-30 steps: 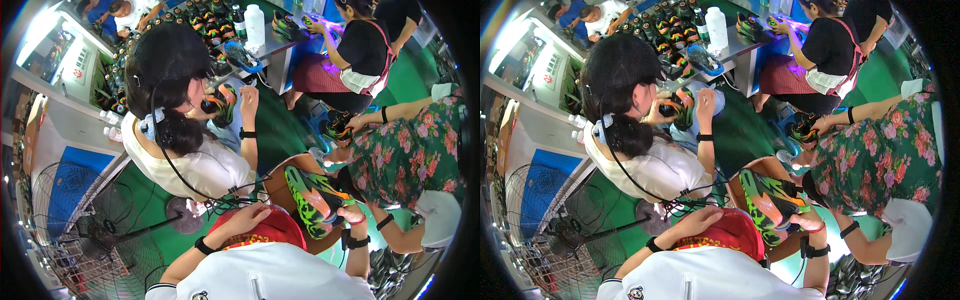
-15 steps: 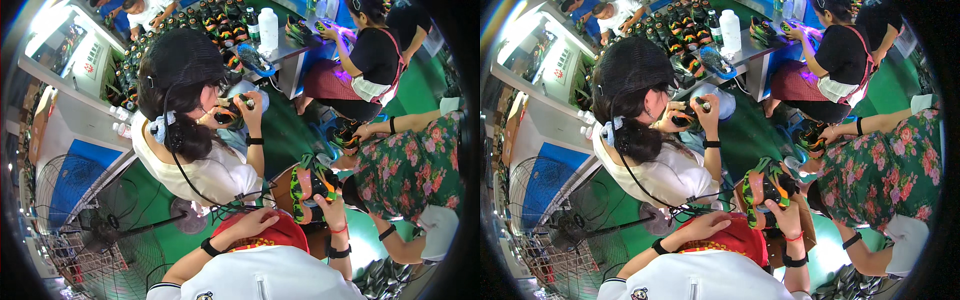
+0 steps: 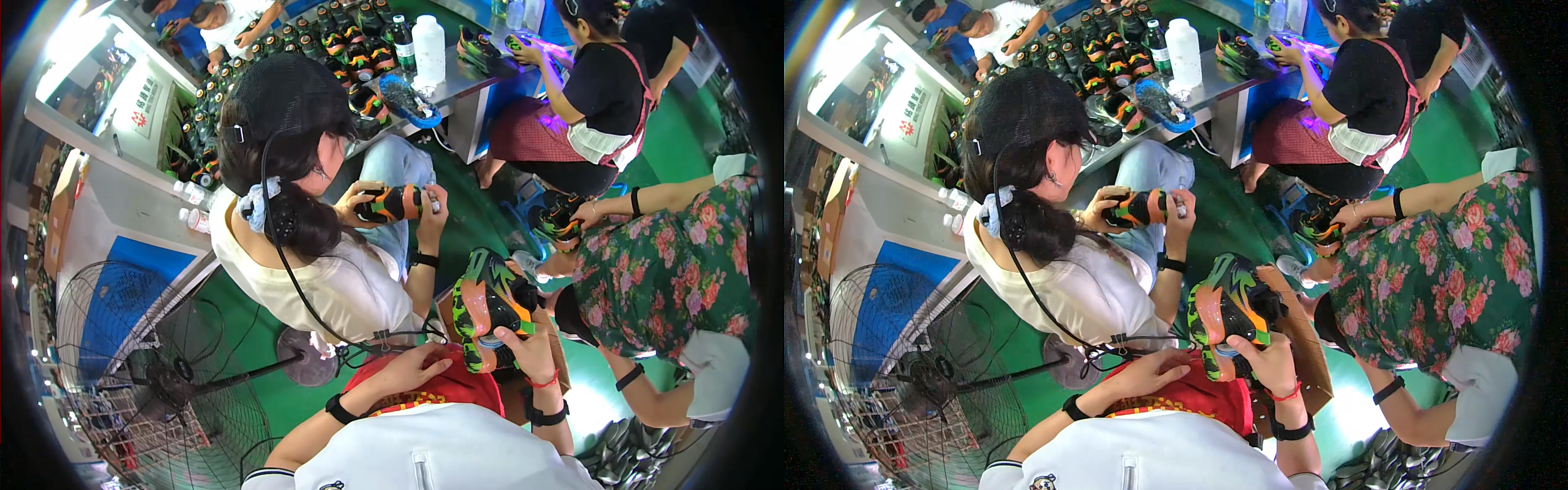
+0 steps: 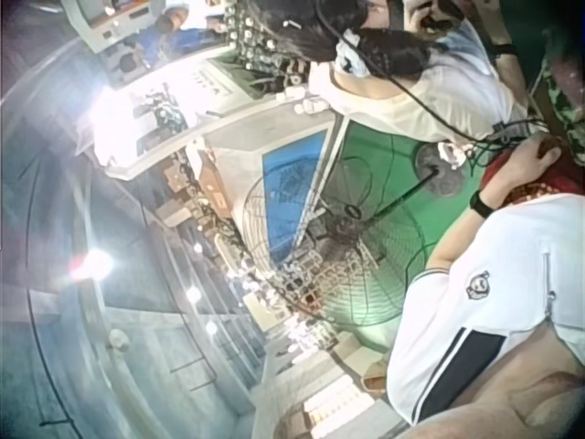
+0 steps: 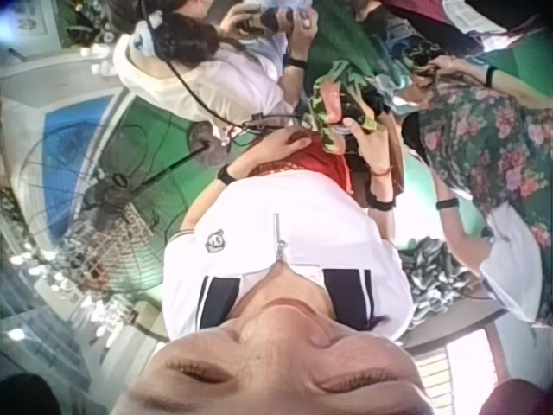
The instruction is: Packing finished shoes from a box into a workstation for inspection or further processing.
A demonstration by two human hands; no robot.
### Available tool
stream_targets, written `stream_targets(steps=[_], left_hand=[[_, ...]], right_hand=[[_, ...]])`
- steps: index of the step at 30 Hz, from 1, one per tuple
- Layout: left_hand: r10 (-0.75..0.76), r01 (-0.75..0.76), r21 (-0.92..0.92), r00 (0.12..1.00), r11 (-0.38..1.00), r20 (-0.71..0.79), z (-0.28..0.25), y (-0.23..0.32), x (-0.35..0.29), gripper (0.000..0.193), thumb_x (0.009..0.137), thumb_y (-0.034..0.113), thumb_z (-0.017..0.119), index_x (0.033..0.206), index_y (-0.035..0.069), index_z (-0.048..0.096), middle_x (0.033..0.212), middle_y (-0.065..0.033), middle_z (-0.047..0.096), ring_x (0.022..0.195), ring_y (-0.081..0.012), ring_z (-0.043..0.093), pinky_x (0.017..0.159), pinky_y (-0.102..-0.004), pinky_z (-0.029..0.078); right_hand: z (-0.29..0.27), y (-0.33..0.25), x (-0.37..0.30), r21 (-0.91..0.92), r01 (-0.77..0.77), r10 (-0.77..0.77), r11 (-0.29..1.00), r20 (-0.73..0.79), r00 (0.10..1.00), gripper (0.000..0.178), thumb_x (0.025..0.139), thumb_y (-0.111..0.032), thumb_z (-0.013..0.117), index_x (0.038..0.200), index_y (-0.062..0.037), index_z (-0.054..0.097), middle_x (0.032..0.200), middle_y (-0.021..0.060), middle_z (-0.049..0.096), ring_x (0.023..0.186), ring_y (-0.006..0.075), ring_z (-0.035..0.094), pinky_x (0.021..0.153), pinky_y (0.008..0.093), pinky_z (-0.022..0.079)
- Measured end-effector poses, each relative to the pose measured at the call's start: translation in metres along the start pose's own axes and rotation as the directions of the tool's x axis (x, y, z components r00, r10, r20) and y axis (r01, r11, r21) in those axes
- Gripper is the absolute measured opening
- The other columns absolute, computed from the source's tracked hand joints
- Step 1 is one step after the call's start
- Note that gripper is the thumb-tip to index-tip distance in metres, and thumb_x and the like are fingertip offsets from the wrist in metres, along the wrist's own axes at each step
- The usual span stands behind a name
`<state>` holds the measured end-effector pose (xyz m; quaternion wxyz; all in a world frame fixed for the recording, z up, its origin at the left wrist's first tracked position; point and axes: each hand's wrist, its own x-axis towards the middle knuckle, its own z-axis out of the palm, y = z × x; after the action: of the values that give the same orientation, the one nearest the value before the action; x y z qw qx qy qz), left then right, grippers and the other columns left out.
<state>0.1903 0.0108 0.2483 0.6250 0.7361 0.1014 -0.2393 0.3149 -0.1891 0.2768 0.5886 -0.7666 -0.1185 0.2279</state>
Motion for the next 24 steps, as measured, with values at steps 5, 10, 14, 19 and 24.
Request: stream_targets(steps=[5, 10, 14, 19, 24], left_hand=[[0.029, -0.029, 0.031, 1.000, 0.999, 0.011, 0.002, -0.004, 0.001, 0.040, 0.090, 0.026, 0.051, 0.120, 0.000, 0.045, 0.110, -0.0152, 0.058, 0.103, -0.0213, 0.055, 0.089, -0.0304, 0.042], [0.031, -0.031, 0.162, 1.000, 0.986, 0.004, 0.001, 0.000, 0.002, 0.041, 0.090, 0.026, 0.051, 0.120, -0.001, 0.044, 0.110, -0.0161, 0.057, 0.103, -0.0226, 0.055, 0.090, -0.0310, 0.042], [0.033, -0.035, 0.155, 0.999, 0.987, 0.015, 0.003, -0.009, 0.005, 0.040, 0.090, 0.026, 0.051, 0.119, -0.002, 0.045, 0.110, -0.0166, 0.057, 0.103, -0.0232, 0.055, 0.090, -0.0310, 0.042], [0.073, -0.072, 0.213, 0.997, 0.975, 0.001, 0.003, -0.008, 0.005, 0.040, 0.090, 0.026, 0.051, 0.119, -0.001, 0.045, 0.109, -0.0159, 0.058, 0.101, -0.0231, 0.055, 0.089, -0.0314, 0.042], [0.071, -0.068, 0.184, 0.997, 0.981, -0.012, 0.001, -0.007, 0.002, 0.039, 0.090, 0.028, 0.051, 0.117, 0.000, 0.046, 0.108, -0.0151, 0.058, 0.100, -0.0226, 0.056, 0.088, -0.0312, 0.042]], right_hand=[[0.005, -0.008, -0.005, -0.039, -0.025, 0.026, 0.999, 0.016, 1.000, 0.028, 0.076, -0.025, 0.071, 0.080, 0.0024, 0.064, 0.065, 0.0054, 0.063, 0.058, 0.0066, 0.051, 0.056, 0.0254, 0.044], [0.008, -0.003, -0.007, -0.001, -0.006, 0.006, 1.000, 0.054, 0.999, 0.029, 0.077, -0.025, 0.070, 0.079, 0.0031, 0.063, 0.063, 0.0058, 0.062, 0.057, 0.0067, 0.050, 0.054, 0.0252, 0.044], [0.009, 0.004, -0.011, -0.008, -0.027, 0.028, 1.000, 0.046, 0.999, 0.029, 0.077, -0.025, 0.070, 0.078, 0.0034, 0.063, 0.062, 0.0053, 0.062, 0.056, 0.0066, 0.050, 0.054, 0.0252, 0.043], [0.011, 0.005, -0.012, 0.036, -0.033, 0.032, 0.999, 0.038, 0.999, 0.027, 0.077, -0.023, 0.069, 0.078, 0.0035, 0.064, 0.062, 0.0049, 0.062, 0.056, 0.0062, 0.050, 0.053, 0.0252, 0.043], [0.010, -0.005, -0.010, 0.047, 0.008, -0.007, 0.999, -0.036, 0.999, 0.024, 0.078, -0.019, 0.068, 0.079, 0.0046, 0.063, 0.060, 0.0023, 0.059, 0.055, 0.0054, 0.047, 0.051, 0.0246, 0.042]])
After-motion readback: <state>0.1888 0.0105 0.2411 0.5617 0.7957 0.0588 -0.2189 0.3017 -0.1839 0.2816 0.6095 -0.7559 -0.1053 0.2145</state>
